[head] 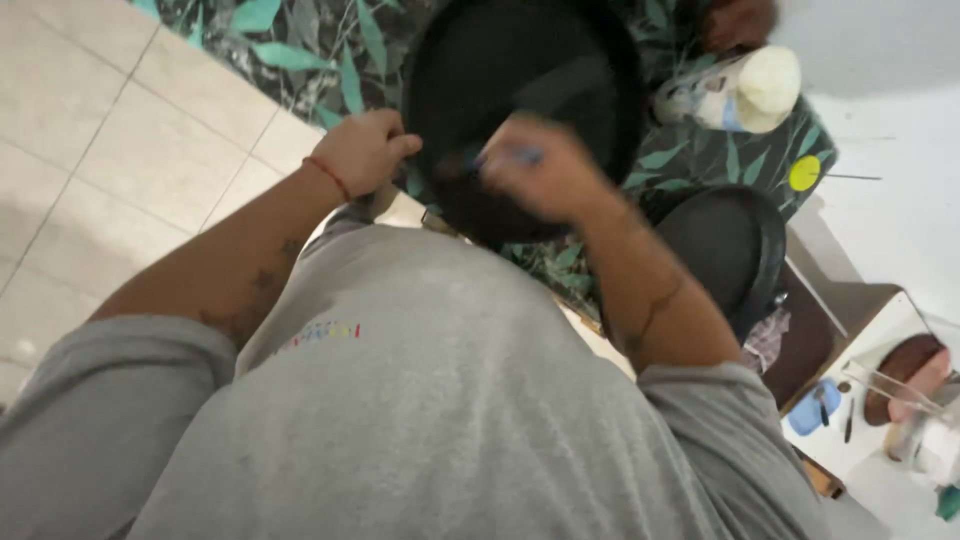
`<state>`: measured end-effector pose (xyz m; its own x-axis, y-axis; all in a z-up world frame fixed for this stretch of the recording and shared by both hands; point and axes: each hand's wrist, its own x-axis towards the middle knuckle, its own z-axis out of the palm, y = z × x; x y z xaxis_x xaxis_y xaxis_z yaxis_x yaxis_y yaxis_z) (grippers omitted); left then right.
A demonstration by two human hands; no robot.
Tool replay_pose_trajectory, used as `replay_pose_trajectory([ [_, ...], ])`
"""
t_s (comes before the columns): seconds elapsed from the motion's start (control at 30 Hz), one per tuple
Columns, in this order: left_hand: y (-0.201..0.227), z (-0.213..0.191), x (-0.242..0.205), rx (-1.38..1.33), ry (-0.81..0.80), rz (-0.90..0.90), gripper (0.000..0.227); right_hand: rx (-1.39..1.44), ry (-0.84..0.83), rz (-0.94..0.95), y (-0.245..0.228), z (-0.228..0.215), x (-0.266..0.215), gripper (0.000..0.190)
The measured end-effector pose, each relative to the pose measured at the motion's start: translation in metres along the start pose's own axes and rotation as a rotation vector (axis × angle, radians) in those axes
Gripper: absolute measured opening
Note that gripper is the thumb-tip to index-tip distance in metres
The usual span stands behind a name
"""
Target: The person paints the interior surface of a black round tray with a blue-handled brush. They repeatedly dip the brush into a container of paint and apply it to the tray, rotating the tray to cover the entire surface.
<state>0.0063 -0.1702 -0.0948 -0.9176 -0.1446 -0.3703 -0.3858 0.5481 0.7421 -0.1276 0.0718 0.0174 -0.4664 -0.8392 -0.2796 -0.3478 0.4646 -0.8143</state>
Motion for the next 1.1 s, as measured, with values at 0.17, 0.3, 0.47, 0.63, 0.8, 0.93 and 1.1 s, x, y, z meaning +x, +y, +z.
replay_pose_trajectory([
  [0.17,-0.007,0.008,0.001,-0.020,0.002,0.026,0.039,-0.433,0.532,0.023,0.086,-0.045,0.019,0.012],
  [0.3,-0.006,0.012,0.001,-0.020,-0.012,0.037,0.041,-0.540,0.280,-0.440,0.014,-0.010,0.031,0.009],
  [0.47,0.001,0.009,-0.001,-0.019,-0.051,-0.007,0.042,-0.042,0.177,-0.037,0.077,-0.047,0.042,0.011],
  [0.63,0.007,0.000,-0.005,-0.025,-0.012,0.019,0.042,-0.746,0.410,-0.326,0.042,-0.022,0.065,0.014],
  [0.8,0.005,0.002,-0.013,-0.037,-0.023,-0.023,0.039,0.079,-0.114,-0.270,0.030,-0.033,0.082,0.011],
  [0.93,0.011,-0.007,-0.005,-0.032,-0.062,-0.078,0.040,-0.344,0.244,-0.224,0.043,-0.041,0.092,0.015],
  [1.1,0.013,-0.004,-0.006,-0.018,-0.074,-0.070,0.040,-0.134,-0.054,-0.424,-0.013,-0.020,0.091,0.011],
])
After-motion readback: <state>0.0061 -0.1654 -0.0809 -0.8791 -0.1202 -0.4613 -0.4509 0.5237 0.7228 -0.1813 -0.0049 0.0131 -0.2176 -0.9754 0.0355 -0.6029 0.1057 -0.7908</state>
